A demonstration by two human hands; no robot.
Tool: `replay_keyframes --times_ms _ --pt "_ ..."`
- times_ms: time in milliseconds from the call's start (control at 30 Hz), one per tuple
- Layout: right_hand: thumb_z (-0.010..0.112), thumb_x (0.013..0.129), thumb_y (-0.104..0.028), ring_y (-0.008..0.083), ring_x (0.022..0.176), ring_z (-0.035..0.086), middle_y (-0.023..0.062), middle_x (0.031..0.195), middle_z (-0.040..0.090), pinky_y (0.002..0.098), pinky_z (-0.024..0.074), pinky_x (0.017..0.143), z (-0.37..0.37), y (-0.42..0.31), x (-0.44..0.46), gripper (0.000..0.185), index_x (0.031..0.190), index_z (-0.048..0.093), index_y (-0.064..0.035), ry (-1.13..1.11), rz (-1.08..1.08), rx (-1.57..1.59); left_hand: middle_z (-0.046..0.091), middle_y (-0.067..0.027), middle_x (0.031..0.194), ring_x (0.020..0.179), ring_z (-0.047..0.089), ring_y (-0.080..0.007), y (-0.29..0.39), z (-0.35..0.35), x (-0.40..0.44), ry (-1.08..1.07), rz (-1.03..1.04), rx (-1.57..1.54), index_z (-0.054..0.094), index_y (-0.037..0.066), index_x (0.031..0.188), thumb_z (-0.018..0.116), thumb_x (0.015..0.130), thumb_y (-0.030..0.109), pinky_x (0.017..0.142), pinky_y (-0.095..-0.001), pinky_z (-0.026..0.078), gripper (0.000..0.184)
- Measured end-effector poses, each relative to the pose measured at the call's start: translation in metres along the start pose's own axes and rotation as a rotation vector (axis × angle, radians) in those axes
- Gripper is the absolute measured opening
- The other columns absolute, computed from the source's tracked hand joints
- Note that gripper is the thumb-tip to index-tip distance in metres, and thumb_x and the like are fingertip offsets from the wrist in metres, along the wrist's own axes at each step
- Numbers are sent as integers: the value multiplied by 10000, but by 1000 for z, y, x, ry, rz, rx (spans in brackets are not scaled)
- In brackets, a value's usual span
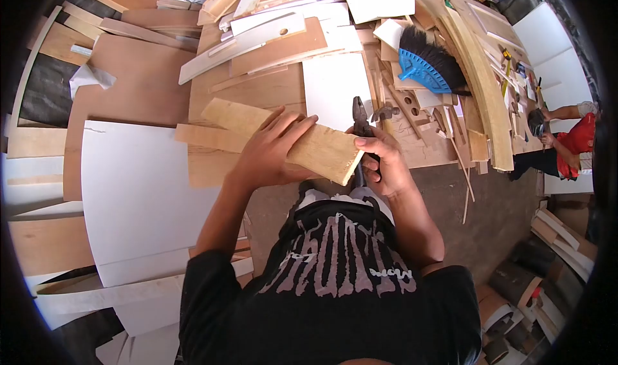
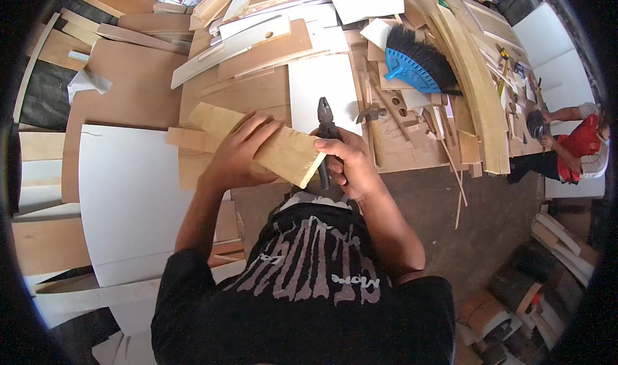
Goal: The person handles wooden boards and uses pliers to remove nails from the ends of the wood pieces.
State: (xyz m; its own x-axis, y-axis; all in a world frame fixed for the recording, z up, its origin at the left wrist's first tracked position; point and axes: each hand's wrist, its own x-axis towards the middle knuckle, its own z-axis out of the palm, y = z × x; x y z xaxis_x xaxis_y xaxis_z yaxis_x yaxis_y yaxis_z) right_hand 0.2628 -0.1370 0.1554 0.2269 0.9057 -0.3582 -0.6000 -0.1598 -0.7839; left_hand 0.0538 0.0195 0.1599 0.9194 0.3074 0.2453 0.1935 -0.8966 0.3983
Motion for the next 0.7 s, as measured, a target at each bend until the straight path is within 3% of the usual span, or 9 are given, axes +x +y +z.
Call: replay_keyframes --times_ms 33,100,233,267,333,400,533,700 --pt "712 862 -258 -6 484 367 -50 768 529 173 274 355 1 1 0 393 1123 621 21 2 -4 3 580 -159 1303 1216 570 -373 -2 2 -1 -2 5 2 521 76 1447 896 603 458 1135 -472 398 1000" --pt "675 842 -239 -20 495 344 -57 781 537 151 262 347 -1 3 0 358 1112 619 -11 -5 10 49 591 -167 1241 1128 606 -389 -4 4 1 -19 -43 -78 535 71 1430 879 633 514 1009 -487 475 975" --pt "661 931 -354 16 486 468 -6 788 590 153 277 337 6 4 -3 407 1153 604 -18 75 -45 76 615 -200 1193 1075 616 -425 2 5 -1 -18 -86 -179 549 52 1406 836 698 549 921 -500 495 912" --pt "628 975 -335 73 553 623 101 911 686 154 324 331 -8 9 -1 433 1221 566 16 -27 -76 152 624 -221 1166 1068 616 -440 3 5 -6 17 -170 -275 550 35 1397 805 736 548 923 -498 495 875" --pt "612 982 -290 107 611 672 150 984 703 157 345 337 -16 8 -8 419 1240 558 36 -56 -90 96 635 -274 1131 1099 611 -464 2 7 -17 112 -255 -423 533 -8 1403 688 863 503 960 -484 481 759" --pt "578 989 -192 209 800 769 219 1114 711 160 384 340 -22 4 -17 407 1295 531 73 -155 -61 -12 630 -283 1138 1113 611 -455 5 9 -26 146 -340 -508 512 -9 1433 668 884 482 970 -473 474 752" --pt "551 1011 -190 231 849 773 208 1118 708 165 358 339 -10 -1 -28 376 1296 542 57 -327 78 -104 615 -288 1142 1107 612 -421 10 28 -39 263 -432 -601 443 -3 1512 623 932 464 975 -446 458 766" --pt "543 1057 -339 184 785 756 150 1073 715 163 336 358 -1 1 -21 408 1255 597 13 -512 226 -216 599 -249 1081 995 605 -391 27 34 -47 279 -495 -462 422 7 1533 631 928 493 907 -436 469 803"
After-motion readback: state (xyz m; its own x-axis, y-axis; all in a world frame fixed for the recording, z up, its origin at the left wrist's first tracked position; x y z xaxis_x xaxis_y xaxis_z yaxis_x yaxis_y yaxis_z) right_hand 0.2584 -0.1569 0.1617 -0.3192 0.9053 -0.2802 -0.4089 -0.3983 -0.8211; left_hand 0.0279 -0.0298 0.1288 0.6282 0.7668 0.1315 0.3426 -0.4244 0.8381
